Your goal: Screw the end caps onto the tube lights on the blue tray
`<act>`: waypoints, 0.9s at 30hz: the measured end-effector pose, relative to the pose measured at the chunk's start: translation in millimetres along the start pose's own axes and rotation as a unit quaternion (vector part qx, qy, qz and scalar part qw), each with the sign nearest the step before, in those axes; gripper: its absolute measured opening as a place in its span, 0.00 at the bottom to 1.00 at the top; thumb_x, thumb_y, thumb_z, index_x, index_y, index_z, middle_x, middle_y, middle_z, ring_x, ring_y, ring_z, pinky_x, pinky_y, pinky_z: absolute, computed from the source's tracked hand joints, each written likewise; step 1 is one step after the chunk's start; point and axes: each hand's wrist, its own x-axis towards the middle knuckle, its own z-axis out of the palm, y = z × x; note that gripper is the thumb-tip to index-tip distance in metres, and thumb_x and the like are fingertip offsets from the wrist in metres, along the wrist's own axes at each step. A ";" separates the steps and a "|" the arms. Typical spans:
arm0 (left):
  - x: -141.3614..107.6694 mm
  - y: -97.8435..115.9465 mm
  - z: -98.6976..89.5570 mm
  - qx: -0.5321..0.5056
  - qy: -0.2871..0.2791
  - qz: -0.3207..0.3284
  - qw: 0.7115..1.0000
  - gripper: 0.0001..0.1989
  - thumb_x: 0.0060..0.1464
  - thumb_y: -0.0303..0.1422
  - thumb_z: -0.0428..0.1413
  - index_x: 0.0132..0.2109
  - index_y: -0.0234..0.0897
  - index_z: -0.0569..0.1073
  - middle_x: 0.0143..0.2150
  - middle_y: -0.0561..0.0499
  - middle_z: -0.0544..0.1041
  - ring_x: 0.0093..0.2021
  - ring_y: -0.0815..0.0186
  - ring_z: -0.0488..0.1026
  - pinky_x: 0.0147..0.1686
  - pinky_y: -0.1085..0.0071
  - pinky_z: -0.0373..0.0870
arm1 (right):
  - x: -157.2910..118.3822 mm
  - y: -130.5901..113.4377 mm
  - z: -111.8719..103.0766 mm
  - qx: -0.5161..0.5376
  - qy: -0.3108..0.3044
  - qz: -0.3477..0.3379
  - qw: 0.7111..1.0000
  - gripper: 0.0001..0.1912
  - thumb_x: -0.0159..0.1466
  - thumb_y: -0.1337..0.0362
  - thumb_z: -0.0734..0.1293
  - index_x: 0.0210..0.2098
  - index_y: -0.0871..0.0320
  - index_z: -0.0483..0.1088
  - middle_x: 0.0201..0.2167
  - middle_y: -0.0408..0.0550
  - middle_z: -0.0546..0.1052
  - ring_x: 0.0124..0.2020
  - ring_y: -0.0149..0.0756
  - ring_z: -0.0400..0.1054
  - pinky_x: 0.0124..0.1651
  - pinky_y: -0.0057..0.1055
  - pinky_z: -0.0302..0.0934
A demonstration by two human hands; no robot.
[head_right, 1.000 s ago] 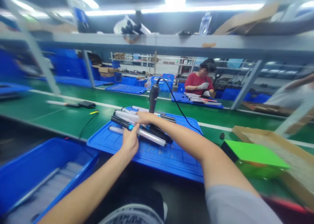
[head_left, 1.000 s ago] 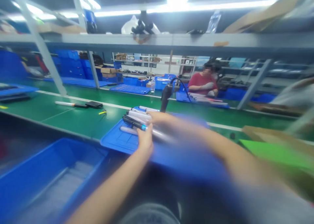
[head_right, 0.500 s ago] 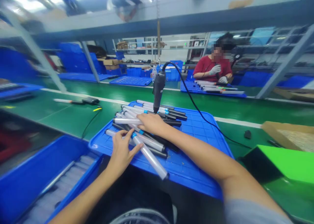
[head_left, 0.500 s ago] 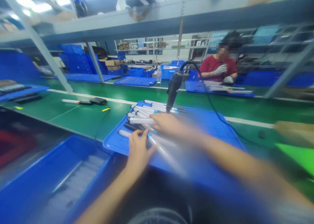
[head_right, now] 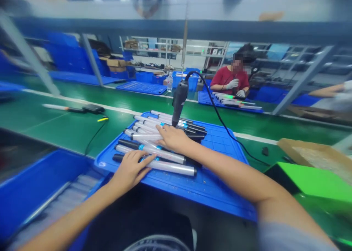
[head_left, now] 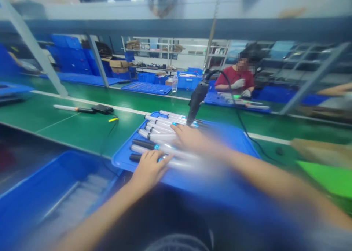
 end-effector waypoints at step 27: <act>-7.6 -14.8 18.3 -0.090 0.062 0.125 0.986 0.19 0.67 0.23 0.51 0.61 0.39 0.75 0.50 0.43 0.80 0.49 0.57 0.75 0.50 0.60 0.73 | -57.1 22.0 -14.3 0.104 0.017 -0.002 0.994 0.27 0.77 0.58 0.61 0.73 0.58 0.62 0.77 0.54 0.60 0.78 0.39 0.54 0.80 0.42 0.48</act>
